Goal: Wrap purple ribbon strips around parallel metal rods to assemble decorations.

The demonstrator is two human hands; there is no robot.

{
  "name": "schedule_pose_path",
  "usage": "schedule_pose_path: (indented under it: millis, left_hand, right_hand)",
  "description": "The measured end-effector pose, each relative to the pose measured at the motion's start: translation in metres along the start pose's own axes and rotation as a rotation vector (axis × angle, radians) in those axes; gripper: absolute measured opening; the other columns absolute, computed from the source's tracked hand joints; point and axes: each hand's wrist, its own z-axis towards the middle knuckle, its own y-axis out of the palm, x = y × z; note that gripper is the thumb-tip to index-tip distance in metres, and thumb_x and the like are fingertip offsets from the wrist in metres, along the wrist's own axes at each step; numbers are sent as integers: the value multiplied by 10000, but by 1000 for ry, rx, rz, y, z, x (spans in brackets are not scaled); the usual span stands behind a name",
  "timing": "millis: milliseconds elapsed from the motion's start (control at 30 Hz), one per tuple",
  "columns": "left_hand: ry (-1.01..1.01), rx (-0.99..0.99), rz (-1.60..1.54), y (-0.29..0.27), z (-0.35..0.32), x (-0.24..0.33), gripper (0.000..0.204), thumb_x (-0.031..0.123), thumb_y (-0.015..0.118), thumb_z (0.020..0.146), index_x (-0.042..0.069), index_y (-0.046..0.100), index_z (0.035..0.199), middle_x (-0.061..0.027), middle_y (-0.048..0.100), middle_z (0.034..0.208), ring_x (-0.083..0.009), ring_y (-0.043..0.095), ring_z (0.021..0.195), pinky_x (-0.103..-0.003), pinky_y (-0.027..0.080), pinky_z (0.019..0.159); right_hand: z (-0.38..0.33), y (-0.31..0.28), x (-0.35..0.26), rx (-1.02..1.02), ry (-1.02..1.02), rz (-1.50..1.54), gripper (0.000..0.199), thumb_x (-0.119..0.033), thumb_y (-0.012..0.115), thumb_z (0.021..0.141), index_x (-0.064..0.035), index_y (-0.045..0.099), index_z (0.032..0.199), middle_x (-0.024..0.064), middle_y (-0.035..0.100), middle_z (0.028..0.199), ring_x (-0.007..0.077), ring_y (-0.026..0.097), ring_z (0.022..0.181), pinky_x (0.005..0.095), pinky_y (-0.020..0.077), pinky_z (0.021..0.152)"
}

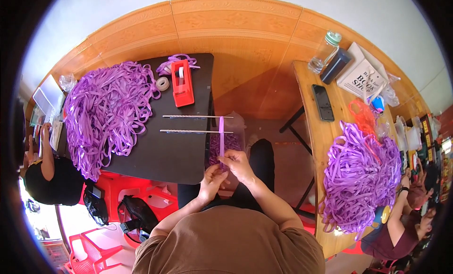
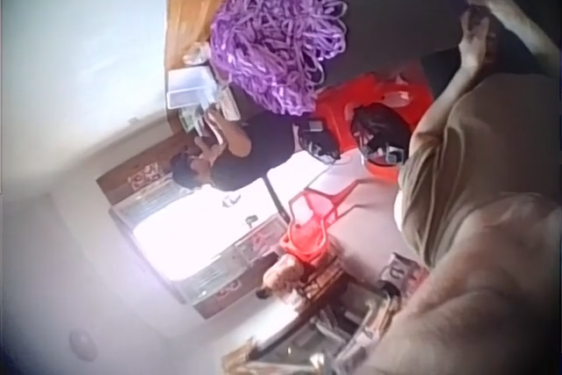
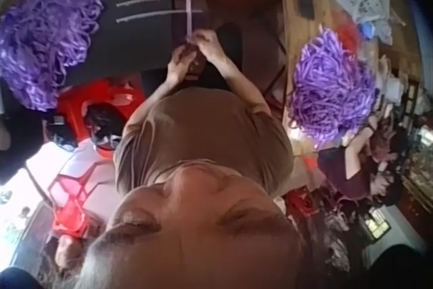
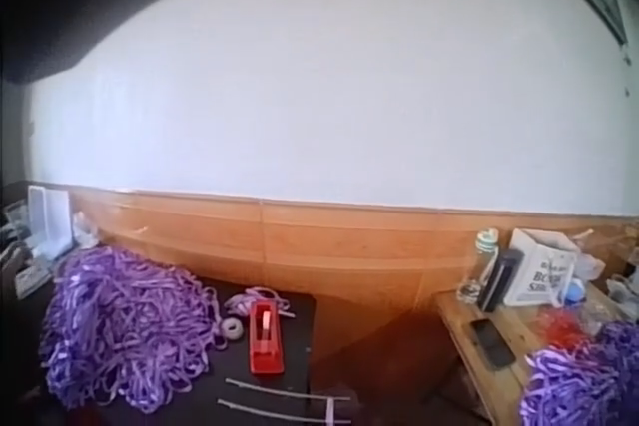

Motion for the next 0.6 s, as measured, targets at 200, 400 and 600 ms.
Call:
schedule_pose_path:
  millis: [200,400,600]
  left_hand:
    - [127,42,204,2,4,5,286,121,633,882,-7,533,1118,-70,628,858,-97,587,606,-238,483,537]
    - [252,113,226,0,9,-9,122,106,604,898,-6,607,947,-50,614,679,-80,595,530,-182,402,414]
    - [129,-8,229,-7,8,-5,180,123,512,948,-31,604,941,-74,624,775,-104,583,532,-215,433,469]
  right_hand:
    - [1,0,8,14,-24,31,93,-58,664,842,-10,639,766,-28,559,670,35,455,603,195,329,539]
    - [-1,7,6,50,-5,57,81,-12,655,833,-13,643,752,-36,566,683,23,455,602,180,328,549]
    - [-3,3,5,42,5,7,112,-63,665,843,-25,625,746,-27,556,679,33,471,593,189,352,513]
